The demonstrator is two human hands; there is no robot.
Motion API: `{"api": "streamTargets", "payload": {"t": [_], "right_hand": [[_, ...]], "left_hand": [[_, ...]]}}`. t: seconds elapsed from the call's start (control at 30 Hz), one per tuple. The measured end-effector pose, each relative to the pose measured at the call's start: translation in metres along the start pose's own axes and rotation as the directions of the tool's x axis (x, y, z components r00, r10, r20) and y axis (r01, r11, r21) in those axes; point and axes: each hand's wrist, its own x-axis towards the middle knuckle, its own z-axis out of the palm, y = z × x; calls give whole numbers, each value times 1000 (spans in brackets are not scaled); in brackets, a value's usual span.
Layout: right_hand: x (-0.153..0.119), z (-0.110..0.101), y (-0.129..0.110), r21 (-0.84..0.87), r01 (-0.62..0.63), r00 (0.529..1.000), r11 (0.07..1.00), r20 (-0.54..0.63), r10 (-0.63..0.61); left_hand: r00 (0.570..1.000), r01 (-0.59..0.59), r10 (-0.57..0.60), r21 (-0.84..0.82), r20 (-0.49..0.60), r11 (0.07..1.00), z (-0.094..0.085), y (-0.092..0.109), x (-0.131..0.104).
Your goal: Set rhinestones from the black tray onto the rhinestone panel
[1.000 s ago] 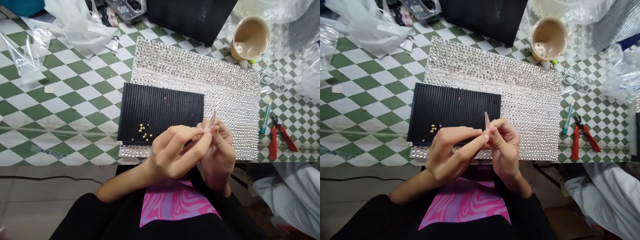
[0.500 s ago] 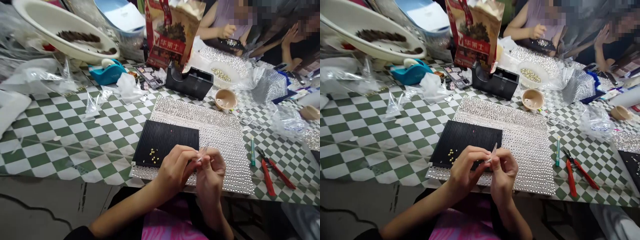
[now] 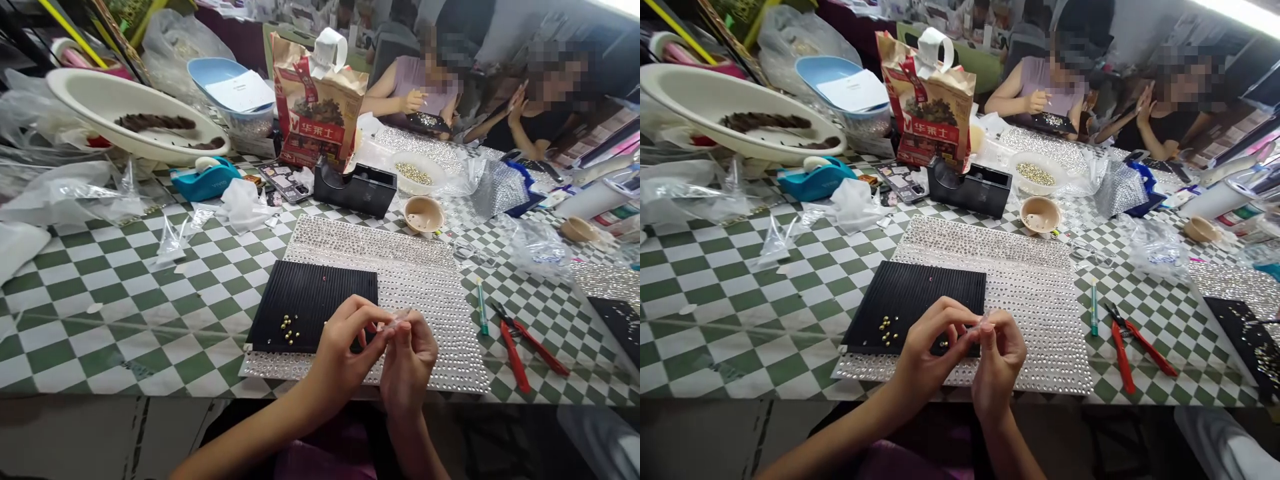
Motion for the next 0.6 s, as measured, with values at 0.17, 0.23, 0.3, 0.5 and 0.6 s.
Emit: {"api": "streamTargets", "payload": {"t": [0.17, 0.23, 0.3, 0.5, 0.6], "right_hand": [[6, -7, -6, 36, 16, 1000, 999, -22, -15], [9, -8, -11, 61, 14, 1000, 998, -12, -13], [12, -8, -14, 71, 23, 999, 997, -26, -21], [16, -9, -18, 107, -68, 992, 992, -103, 79], [23, -8, -22, 156, -153, 979, 976, -112, 171]], "left_hand": [[999, 16, -10, -127, 48, 992, 8, 3, 10], [992, 99, -80, -197, 99, 975, 11, 5, 15], [979, 192, -166, -276, 117, 942, 15, 8, 19], [875, 477, -446, -501, 189, 722, 32, 18, 28], [807, 557, -536, -620, 248, 553, 38, 22, 33]]}}
